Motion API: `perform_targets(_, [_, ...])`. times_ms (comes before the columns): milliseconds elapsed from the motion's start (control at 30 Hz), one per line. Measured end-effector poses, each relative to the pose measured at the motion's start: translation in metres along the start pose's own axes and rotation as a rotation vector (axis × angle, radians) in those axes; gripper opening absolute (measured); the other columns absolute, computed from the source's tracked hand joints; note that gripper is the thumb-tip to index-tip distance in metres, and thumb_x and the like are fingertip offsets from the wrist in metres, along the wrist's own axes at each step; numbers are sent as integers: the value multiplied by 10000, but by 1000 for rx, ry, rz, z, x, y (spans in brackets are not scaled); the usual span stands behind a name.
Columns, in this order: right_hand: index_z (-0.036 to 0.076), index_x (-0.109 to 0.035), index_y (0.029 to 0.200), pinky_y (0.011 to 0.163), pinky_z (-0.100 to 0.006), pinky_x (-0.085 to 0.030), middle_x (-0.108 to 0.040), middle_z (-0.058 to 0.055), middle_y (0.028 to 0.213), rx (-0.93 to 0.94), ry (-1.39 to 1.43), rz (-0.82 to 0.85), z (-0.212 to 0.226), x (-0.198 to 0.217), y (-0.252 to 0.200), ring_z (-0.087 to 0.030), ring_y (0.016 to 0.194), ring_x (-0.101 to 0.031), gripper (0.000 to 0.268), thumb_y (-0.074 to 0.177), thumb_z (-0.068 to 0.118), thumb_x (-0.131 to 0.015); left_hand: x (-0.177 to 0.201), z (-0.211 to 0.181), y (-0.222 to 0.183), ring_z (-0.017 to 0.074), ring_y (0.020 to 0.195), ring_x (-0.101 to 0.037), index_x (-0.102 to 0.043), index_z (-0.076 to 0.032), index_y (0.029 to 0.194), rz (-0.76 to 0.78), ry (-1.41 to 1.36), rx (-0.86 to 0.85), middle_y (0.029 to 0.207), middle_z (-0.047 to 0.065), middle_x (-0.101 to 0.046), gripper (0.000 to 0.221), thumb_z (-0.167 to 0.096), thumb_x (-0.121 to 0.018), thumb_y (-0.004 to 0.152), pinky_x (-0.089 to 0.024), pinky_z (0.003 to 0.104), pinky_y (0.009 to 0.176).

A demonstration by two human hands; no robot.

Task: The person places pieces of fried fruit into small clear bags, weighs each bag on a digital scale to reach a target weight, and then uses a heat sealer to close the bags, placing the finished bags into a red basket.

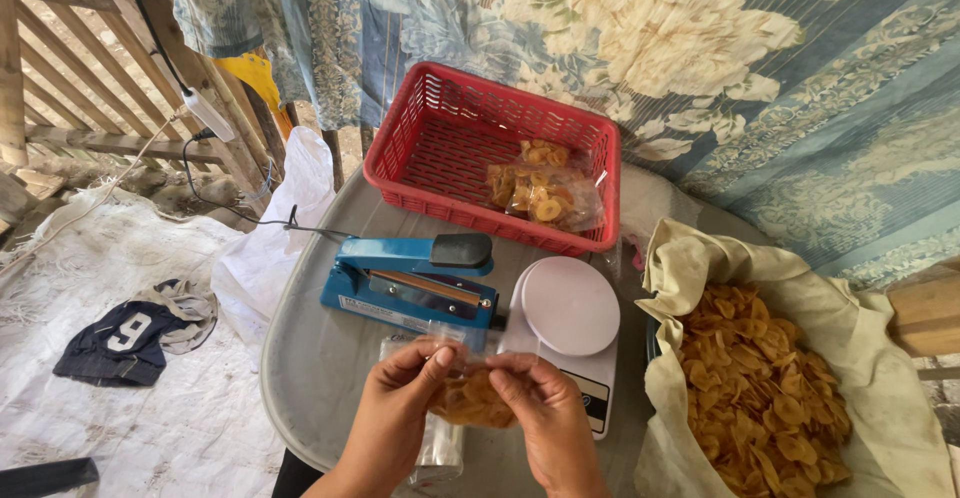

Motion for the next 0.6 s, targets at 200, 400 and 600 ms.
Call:
perform_targets(200, [-38, -747, 1025, 800, -337, -596, -805, -145, 995, -36, 199, -85, 26, -4, 4, -197, 895, -751, 224, 933, 139, -645, -13, -12, 0, 214, 955, -751, -749, 25, 1065, 19, -141, 68, 1037, 134, -785, 273, -193, -623, 960, -590, 368, 856])
perform_targets(400, [3, -749, 1071, 857, -280, -569, -764, -84, 999, 51, -28, 30, 32, -15, 7, -132, 939, -702, 192, 897, 81, -722, -10, -11, 1, 186, 927, -711, -755, 21, 1058, -25, -176, 57, 1007, 97, -768, 246, -184, -662, 957, -570, 357, 822])
perform_targets(600, [-36, -768, 1018, 786, -308, -584, -782, -91, 938, 37, 18, -28, 23, -7, 21, -148, 841, -709, 157, 937, 90, -720, 1, -16, 9, 159, 892, -684, -742, -2, 1011, -96, -213, 25, 951, 66, -745, 187, -170, -702, 938, -558, 345, 804])
Point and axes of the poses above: each hand's wrist, its own y-axis towards the middle knuckle, its own x-axis out of the back of the hand, z = x × y, the point moved 10 cm from there along y, towards the middle knuckle
